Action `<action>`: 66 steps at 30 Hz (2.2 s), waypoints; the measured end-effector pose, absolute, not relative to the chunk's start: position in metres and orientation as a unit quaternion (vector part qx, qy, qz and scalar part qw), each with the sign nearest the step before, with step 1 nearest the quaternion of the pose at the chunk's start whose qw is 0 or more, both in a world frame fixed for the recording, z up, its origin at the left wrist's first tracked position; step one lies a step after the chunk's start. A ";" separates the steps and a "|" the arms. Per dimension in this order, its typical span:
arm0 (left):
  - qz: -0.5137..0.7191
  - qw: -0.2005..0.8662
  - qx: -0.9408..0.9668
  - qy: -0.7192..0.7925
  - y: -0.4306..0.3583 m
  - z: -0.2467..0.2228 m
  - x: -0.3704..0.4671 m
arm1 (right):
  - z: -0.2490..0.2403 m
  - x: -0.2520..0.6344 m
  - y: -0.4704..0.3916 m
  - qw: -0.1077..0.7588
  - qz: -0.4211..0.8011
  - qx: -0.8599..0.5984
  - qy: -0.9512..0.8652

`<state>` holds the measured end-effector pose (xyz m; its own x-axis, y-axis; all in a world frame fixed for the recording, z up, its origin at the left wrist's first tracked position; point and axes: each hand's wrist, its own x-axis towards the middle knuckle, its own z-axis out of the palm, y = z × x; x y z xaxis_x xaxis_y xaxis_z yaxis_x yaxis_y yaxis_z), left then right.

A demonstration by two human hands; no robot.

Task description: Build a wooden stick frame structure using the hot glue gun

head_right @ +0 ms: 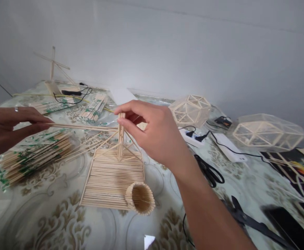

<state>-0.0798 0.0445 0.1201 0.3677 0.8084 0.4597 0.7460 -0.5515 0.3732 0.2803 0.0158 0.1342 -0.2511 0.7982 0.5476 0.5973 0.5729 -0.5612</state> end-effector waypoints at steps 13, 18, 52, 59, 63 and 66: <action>0.220 0.146 0.772 0.578 0.047 0.097 -0.102 | 0.109 0.286 0.016 0.415 0.129 -0.433 -0.790; 0.209 0.152 0.755 0.602 0.033 0.085 -0.120 | 0.103 0.285 0.017 0.425 0.167 -0.441 -0.773; 0.332 0.093 0.820 0.457 0.023 0.099 -0.071 | 0.095 0.289 0.021 0.413 0.288 -0.439 -0.745; 0.347 0.116 0.829 0.422 0.032 0.098 -0.056 | 0.095 0.289 0.021 0.414 0.277 -0.436 -0.750; 0.355 0.136 0.834 0.400 0.038 0.096 -0.041 | 0.098 0.289 0.021 0.398 0.248 -0.441 -0.765; 0.360 0.149 0.840 0.379 0.043 0.094 -0.028 | 0.100 0.292 0.018 0.395 0.261 -0.457 -0.753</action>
<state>-0.0283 0.0432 0.0944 0.4540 0.7429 0.4920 0.5288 -0.6690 0.5223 0.2921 0.0175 0.1001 -0.2689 0.8946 0.3570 0.4822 0.4459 -0.7541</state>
